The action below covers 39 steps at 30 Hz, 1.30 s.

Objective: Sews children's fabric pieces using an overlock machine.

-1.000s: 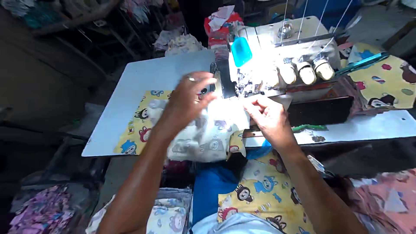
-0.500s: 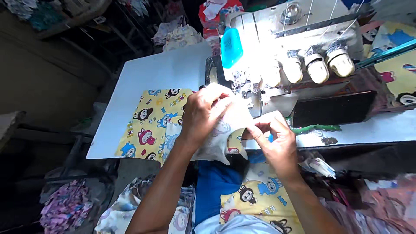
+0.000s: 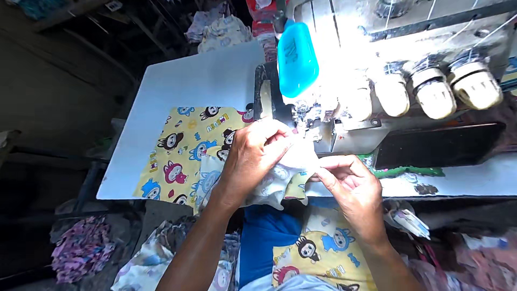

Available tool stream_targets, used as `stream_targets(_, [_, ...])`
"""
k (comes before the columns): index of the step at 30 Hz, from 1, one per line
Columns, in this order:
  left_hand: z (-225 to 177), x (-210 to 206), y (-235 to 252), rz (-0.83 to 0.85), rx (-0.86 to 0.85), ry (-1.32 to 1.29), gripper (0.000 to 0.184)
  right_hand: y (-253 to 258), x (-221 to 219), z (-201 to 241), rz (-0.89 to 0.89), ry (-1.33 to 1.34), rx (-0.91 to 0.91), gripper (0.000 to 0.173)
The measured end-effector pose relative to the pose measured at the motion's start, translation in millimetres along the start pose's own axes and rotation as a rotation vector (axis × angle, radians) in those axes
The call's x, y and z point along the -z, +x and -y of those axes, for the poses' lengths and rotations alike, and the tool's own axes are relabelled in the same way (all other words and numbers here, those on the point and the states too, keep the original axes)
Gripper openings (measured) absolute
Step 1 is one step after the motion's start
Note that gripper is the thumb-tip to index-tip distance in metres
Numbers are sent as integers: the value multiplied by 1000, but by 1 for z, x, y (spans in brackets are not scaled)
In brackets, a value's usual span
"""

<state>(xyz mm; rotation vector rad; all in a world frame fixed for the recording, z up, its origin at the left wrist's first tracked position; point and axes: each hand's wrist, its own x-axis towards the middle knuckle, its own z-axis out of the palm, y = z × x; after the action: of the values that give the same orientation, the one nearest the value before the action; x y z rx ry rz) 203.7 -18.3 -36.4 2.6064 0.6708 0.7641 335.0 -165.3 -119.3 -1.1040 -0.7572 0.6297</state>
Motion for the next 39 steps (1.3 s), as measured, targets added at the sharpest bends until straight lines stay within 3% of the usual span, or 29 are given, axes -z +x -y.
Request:
stream_targets(4, [-1,0,-2,0,13,-20,7,0,-2,3,1,-48,14,26])
stream_targets(16, [-6,-2,-3,-27,53,-38,4,-10,-6,6,-4,-50,56,20])
stream_targets(25, [-2,-5,-20,-45,32,-17,16,-14,-11,6,-3,-8,31,20])
stream_targets(39, [-4,-18,-5,-149,-10,25,15,-11,-12,4,-33,-105,118,16])
